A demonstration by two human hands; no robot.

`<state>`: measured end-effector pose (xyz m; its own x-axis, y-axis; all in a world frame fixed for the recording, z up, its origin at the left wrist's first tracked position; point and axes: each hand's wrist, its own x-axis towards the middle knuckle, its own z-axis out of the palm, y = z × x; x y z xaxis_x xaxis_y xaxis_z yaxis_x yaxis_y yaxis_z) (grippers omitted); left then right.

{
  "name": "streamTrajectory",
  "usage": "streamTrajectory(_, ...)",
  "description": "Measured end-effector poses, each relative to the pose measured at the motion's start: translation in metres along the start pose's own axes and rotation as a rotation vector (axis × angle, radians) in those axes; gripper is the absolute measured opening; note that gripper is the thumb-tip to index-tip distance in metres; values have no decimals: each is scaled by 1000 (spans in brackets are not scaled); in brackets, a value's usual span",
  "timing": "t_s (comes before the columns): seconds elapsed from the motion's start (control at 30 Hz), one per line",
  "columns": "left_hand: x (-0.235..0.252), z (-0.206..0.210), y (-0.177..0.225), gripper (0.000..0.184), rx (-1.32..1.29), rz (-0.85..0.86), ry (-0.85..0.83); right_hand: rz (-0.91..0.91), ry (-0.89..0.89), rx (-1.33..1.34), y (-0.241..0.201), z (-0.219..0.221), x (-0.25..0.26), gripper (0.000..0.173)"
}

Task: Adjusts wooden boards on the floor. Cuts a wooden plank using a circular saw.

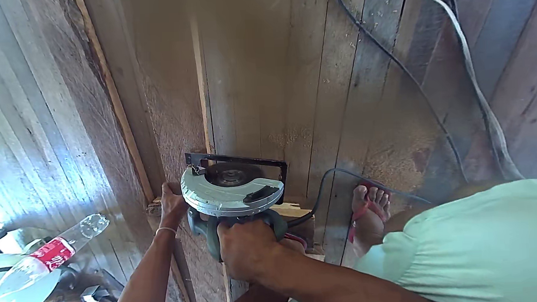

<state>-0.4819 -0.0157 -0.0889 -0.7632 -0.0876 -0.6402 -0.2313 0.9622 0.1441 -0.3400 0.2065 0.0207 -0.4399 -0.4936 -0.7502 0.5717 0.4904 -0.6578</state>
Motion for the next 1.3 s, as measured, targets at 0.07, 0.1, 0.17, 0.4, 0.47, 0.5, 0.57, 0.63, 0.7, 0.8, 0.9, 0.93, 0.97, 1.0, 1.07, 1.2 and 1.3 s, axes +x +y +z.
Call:
streamTrajectory(0.07,1,0,-1,86,-1,4,-2,-1,4,-4,0,0,0,38)
streamTrajectory(0.1,1,0,-1,86,-3,7,-5,-1,3,-6,0,0,0,38)
streamTrajectory(0.17,2,-1,-2,87,-6,12,-13,-2,-1,-9,0,0,0,37)
streamTrajectory(0.4,0,-3,-3,83,-50,29,-20,-23,5,2,0,-1,1,37)
streamTrajectory(0.47,-1,-2,-1,82,-42,28,-14,-23,1,-1,0,-1,2,36)
streamTrajectory(0.5,-2,-3,0,81,-40,27,-13,-25,3,-1,0,0,2,35)
streamTrajectory(0.57,-1,-3,0,79,-30,32,-16,-29,1,2,0,0,3,34)
streamTrajectory(0.63,-1,-3,-2,78,-23,39,-17,-31,-3,5,0,0,3,34)
streamTrajectory(0.7,2,-2,-5,76,-33,40,-14,-32,2,3,-1,1,4,35)
streamTrajectory(0.8,3,-2,-7,69,-39,58,-5,-31,11,10,-1,2,5,36)
streamTrajectory(0.9,2,-2,-8,67,-42,78,6,-33,14,20,-2,3,6,35)
streamTrajectory(0.93,2,-2,-10,65,-45,81,6,-35,18,22,-2,3,7,35)
streamTrajectory(0.97,2,-2,-9,64,-46,83,6,-37,21,23,-3,3,7,34)
streamTrajectory(1.0,2,-2,-9,63,-45,89,8,-38,21,21,-3,3,7,34)
streamTrajectory(1.07,1,-2,-8,62,-42,84,2,-36,22,12,-3,3,7,35)
streamTrajectory(1.2,1,-4,-11,62,-42,74,8,-35,19,13,-6,3,9,36)
streamTrajectory(1.3,1,-3,-13,60,-79,108,13,-40,24,20,-7,4,10,36)
